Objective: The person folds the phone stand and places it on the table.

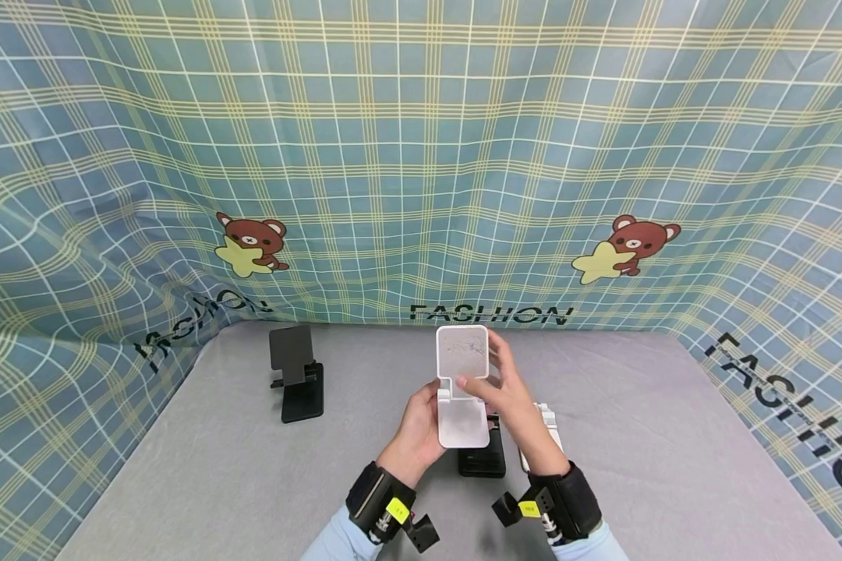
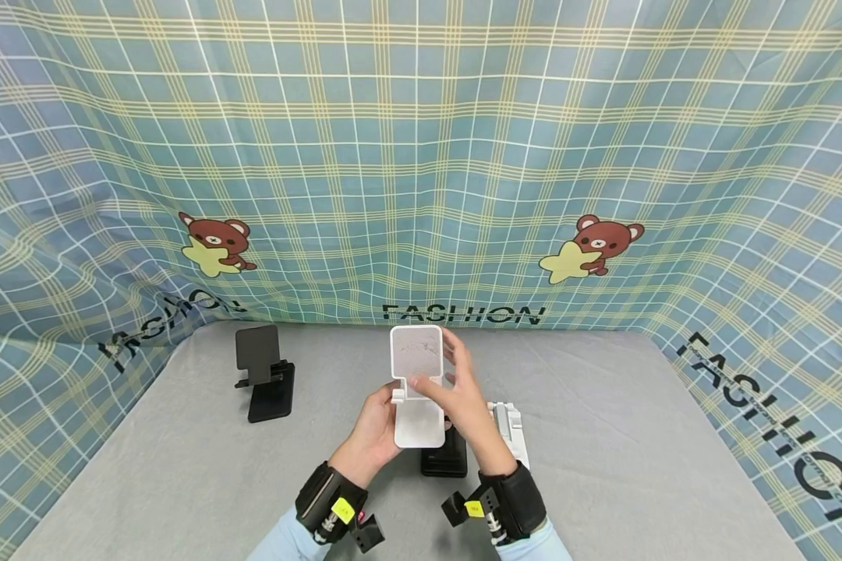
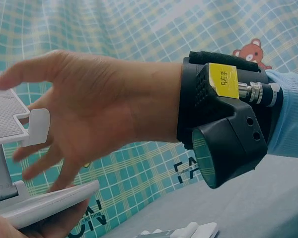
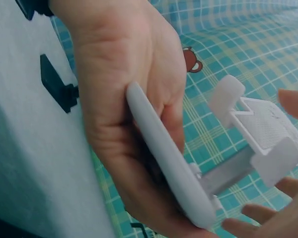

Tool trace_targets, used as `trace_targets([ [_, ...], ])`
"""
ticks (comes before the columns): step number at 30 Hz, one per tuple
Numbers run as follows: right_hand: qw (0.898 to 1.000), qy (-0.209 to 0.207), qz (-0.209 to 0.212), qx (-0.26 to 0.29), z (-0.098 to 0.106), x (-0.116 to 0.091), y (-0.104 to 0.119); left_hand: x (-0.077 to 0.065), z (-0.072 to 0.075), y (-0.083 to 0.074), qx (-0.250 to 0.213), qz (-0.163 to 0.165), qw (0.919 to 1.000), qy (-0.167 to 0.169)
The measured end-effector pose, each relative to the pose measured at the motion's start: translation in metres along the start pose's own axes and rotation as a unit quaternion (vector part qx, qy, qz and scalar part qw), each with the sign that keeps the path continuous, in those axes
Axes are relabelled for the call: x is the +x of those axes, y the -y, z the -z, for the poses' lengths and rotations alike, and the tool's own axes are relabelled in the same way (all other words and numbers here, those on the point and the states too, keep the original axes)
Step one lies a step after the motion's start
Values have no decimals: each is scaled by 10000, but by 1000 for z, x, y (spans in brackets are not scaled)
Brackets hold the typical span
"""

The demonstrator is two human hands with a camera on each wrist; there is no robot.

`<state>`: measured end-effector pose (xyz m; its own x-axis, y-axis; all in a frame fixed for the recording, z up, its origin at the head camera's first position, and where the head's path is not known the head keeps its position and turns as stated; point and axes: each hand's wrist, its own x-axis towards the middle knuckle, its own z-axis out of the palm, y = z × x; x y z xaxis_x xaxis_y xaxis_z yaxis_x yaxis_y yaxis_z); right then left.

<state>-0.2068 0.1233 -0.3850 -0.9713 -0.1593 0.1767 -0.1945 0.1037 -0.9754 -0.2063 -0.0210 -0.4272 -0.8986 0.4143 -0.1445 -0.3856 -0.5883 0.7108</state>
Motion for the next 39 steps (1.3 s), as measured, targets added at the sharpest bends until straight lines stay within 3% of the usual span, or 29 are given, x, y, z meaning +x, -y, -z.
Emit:
trace_targets([
  [3, 9991, 284, -317, -50, -2, 0, -3, -1, -1, 0, 41, 21, 10000, 30],
  [7, 9984, 221, -510, -112, -2, 2, -7, -2, -2, 1, 56, -2, 10000, 46],
  [13, 9992, 220, -345, -23, 1, 6, -13, -2, -4, 1, 69, -50, 9999, 79],
  [19, 9992, -305, -141, -219, -1, 9, -19, -3, -7, 4, 374, -55, 9991, 173],
  [27, 9960, -891, 12, -23, -5, 12, -25, -3, -8, 9, 549, -67, 9983, 159],
  [39, 9956, -934, -17, -28, -4, 14, -27, -2, -8, 13, 506, -166, 9986, -23],
])
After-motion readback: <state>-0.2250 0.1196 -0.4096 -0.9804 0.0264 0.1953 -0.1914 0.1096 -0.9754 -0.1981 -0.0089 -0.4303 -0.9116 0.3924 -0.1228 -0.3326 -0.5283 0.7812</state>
